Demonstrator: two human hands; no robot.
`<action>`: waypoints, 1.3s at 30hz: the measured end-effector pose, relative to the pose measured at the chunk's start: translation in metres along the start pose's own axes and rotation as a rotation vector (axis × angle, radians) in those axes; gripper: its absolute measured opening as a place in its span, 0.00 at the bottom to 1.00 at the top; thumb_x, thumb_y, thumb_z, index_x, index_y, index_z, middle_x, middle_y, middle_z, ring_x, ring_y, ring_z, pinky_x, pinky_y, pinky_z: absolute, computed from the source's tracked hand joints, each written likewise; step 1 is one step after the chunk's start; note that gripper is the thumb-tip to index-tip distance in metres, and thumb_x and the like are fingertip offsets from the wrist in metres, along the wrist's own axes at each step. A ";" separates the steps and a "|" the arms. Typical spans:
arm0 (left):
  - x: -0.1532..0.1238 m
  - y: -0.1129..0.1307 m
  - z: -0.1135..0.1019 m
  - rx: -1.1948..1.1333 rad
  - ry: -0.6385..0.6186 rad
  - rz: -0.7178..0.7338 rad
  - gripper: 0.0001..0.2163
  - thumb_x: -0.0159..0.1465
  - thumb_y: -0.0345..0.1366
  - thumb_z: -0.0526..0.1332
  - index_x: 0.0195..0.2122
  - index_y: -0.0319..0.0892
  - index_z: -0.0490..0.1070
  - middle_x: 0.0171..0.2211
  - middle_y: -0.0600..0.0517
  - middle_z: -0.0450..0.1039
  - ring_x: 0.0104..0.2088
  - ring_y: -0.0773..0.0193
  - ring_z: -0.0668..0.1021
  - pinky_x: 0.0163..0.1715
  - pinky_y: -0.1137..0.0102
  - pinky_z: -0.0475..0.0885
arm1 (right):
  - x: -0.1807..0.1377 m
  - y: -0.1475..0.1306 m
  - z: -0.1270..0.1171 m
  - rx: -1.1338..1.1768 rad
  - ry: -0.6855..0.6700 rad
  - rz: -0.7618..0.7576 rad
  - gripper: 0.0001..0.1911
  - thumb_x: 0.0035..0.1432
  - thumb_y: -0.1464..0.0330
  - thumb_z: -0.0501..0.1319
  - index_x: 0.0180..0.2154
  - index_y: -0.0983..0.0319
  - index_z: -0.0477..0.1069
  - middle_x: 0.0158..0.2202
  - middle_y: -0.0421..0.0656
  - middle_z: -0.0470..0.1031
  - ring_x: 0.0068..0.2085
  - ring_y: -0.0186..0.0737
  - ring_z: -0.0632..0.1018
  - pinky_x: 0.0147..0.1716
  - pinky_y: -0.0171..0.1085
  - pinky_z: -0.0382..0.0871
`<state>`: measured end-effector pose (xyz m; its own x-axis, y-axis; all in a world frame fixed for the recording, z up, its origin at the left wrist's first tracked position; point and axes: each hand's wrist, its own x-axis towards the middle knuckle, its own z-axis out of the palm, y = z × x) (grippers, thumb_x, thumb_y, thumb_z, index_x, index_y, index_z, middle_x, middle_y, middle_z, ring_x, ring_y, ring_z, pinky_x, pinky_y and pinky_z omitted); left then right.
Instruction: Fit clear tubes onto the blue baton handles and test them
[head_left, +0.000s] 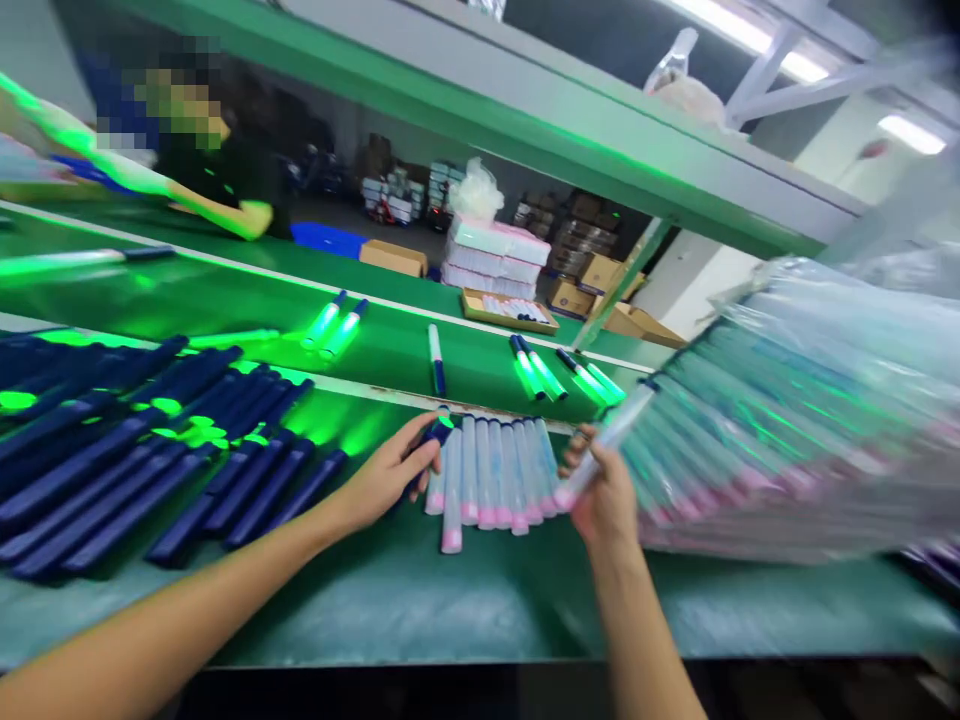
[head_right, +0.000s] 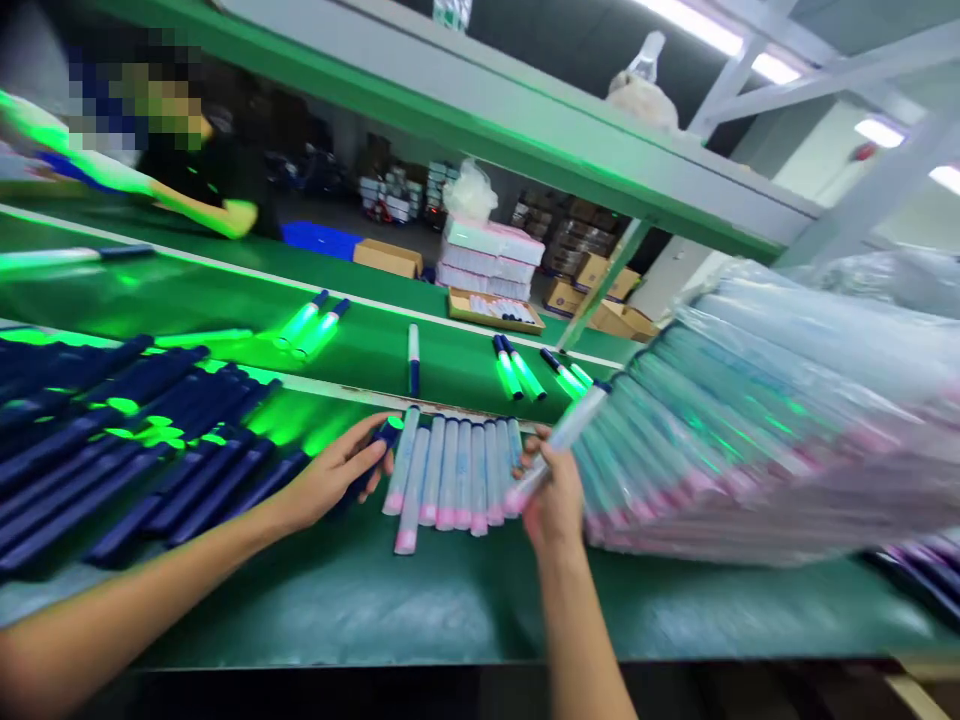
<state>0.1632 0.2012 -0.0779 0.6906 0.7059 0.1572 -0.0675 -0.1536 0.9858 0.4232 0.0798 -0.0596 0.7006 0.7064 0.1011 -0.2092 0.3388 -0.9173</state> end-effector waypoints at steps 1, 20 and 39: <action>-0.007 -0.008 0.013 -0.090 -0.064 -0.043 0.28 0.70 0.52 0.57 0.67 0.43 0.58 0.35 0.52 0.71 0.26 0.68 0.71 0.22 0.74 0.68 | 0.002 -0.002 0.022 0.184 -0.032 0.053 0.21 0.50 0.58 0.65 0.43 0.59 0.66 0.29 0.33 0.62 0.24 0.27 0.64 0.22 0.28 0.60; -0.024 -0.032 0.040 -0.077 -0.130 -0.077 0.21 0.71 0.49 0.57 0.58 0.40 0.67 0.28 0.54 0.71 0.23 0.68 0.70 0.24 0.73 0.65 | -0.028 0.038 0.122 0.410 -0.176 0.004 0.10 0.63 0.63 0.63 0.43 0.56 0.64 0.28 0.31 0.63 0.21 0.22 0.64 0.21 0.26 0.59; -0.026 -0.040 0.036 0.549 0.066 0.267 0.19 0.72 0.42 0.56 0.61 0.40 0.67 0.55 0.43 0.77 0.53 0.52 0.80 0.50 0.62 0.76 | -0.040 0.047 0.130 0.274 0.009 -0.071 0.11 0.64 0.60 0.63 0.41 0.56 0.63 0.29 0.31 0.62 0.23 0.23 0.65 0.21 0.26 0.62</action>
<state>0.1739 0.1647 -0.1237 0.6540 0.6324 0.4152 0.1610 -0.6525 0.7405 0.2965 0.1479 -0.0562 0.7259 0.6697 0.1567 -0.3351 0.5433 -0.7698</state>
